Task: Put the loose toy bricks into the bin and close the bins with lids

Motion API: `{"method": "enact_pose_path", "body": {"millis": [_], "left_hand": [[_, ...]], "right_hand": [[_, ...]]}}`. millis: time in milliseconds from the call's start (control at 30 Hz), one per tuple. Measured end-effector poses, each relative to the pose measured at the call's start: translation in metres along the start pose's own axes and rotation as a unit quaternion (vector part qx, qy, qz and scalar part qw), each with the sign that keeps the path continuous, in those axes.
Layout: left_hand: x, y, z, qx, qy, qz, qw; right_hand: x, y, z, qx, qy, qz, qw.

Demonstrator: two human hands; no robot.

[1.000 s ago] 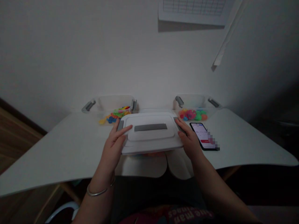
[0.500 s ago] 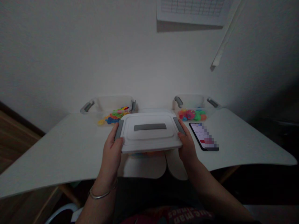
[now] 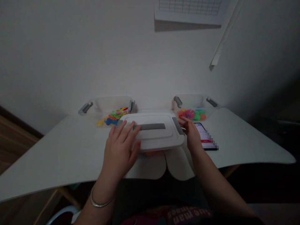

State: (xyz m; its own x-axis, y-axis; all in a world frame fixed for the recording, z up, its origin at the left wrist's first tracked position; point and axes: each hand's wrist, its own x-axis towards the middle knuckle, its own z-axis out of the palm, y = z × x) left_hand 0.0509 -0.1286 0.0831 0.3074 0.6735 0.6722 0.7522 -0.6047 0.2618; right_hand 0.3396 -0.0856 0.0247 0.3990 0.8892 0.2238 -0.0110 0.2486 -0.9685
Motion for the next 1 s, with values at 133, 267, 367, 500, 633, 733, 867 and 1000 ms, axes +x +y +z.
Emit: {"method": "enact_pose_path", "body": {"millis": [133,267,367,500,633,733,867,1000], "left_hand": [[-0.005,-0.009,0.000,0.027,-0.061,0.059,0.996],[-0.009,-0.019,0.002,0.040,-0.056,0.064,0.996],[-0.012,-0.019,0.006,0.017,-0.024,0.039,0.999],[-0.015,-0.022,0.001,-0.021,-0.005,-0.008,1.000],[-0.016,-0.036,-0.014,-0.021,-0.014,-0.011,1.000],[-0.016,-0.045,-0.021,0.001,-0.020,-0.013,1.000],[-0.013,-0.038,-0.018,0.023,-0.026,-0.004,0.999],[-0.009,-0.021,-0.010,0.067,-0.036,0.012,0.997]], "right_hand": [[0.024,0.018,-0.008,-0.081,-0.021,-0.016,0.996],[0.029,0.024,-0.006,-0.082,-0.048,-0.011,0.995],[0.024,0.019,0.000,-0.045,-0.082,-0.011,0.996],[0.012,0.008,0.010,-0.032,-0.107,-0.033,0.993],[-0.004,0.001,0.023,-0.024,-0.127,-0.014,0.992],[-0.015,0.001,0.034,-0.026,-0.147,0.000,0.989],[-0.025,0.005,0.046,-0.047,-0.153,-0.039,0.986],[-0.024,0.002,0.048,-0.093,-0.177,-0.079,0.977]]}}
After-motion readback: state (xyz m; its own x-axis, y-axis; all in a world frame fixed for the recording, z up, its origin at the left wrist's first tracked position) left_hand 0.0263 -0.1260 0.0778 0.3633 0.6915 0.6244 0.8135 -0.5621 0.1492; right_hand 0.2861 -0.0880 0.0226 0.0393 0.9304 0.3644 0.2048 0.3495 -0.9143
